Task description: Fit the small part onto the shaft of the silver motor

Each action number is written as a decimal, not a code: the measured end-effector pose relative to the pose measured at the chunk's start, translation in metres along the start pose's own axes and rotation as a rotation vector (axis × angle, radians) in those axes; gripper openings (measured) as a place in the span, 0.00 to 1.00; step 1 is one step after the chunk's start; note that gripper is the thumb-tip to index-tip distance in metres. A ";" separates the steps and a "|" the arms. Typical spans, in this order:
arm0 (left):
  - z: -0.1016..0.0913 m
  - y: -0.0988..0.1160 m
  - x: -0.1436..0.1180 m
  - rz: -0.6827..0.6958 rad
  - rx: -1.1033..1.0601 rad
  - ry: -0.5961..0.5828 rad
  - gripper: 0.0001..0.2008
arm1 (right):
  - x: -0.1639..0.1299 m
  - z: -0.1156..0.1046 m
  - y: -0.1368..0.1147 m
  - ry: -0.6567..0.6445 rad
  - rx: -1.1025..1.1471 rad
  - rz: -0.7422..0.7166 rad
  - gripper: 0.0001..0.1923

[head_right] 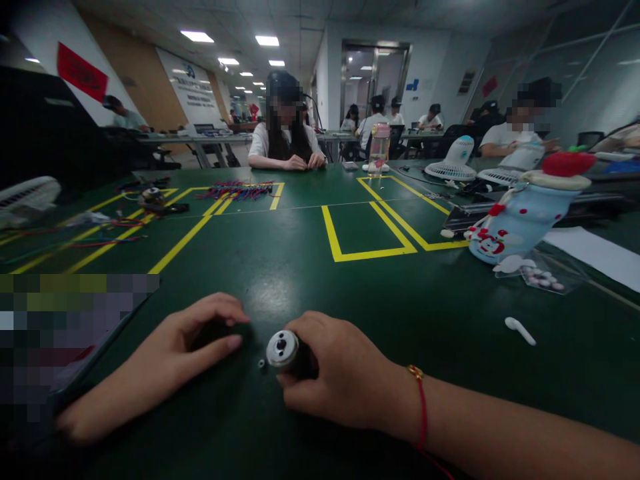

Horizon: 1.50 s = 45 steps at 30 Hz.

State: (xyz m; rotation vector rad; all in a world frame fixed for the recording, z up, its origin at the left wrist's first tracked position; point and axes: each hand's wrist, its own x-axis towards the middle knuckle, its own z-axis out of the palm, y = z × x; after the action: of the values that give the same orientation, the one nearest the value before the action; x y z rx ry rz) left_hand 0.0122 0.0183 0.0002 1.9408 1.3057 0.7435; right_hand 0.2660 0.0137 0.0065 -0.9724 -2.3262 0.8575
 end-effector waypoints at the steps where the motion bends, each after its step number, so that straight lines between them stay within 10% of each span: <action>1: 0.002 0.005 -0.001 0.070 0.075 -0.054 0.10 | 0.000 0.000 0.000 0.004 0.000 -0.003 0.14; 6: 0.012 0.015 0.000 0.198 0.250 -0.134 0.06 | 0.002 0.002 0.001 0.003 -0.012 -0.001 0.14; 13: 0.019 0.039 -0.003 0.174 -0.005 0.130 0.06 | 0.004 0.005 0.000 -0.017 -0.080 -0.030 0.12; 25: 0.024 0.059 -0.004 0.193 0.041 0.043 0.10 | 0.004 0.006 0.002 -0.012 -0.111 -0.065 0.11; 34: 0.025 0.014 0.002 -0.250 -0.640 0.285 0.06 | 0.000 0.003 0.000 0.000 -0.057 -0.034 0.14; 45: 0.012 0.005 0.009 -0.381 -1.186 0.320 0.05 | 0.000 0.002 0.000 -0.001 -0.044 -0.035 0.14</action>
State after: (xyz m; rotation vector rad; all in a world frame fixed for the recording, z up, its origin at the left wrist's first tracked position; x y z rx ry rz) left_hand 0.0270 0.0233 -0.0023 0.6304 0.9643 1.2606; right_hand 0.2650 0.0136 0.0051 -0.9471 -2.3645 0.7966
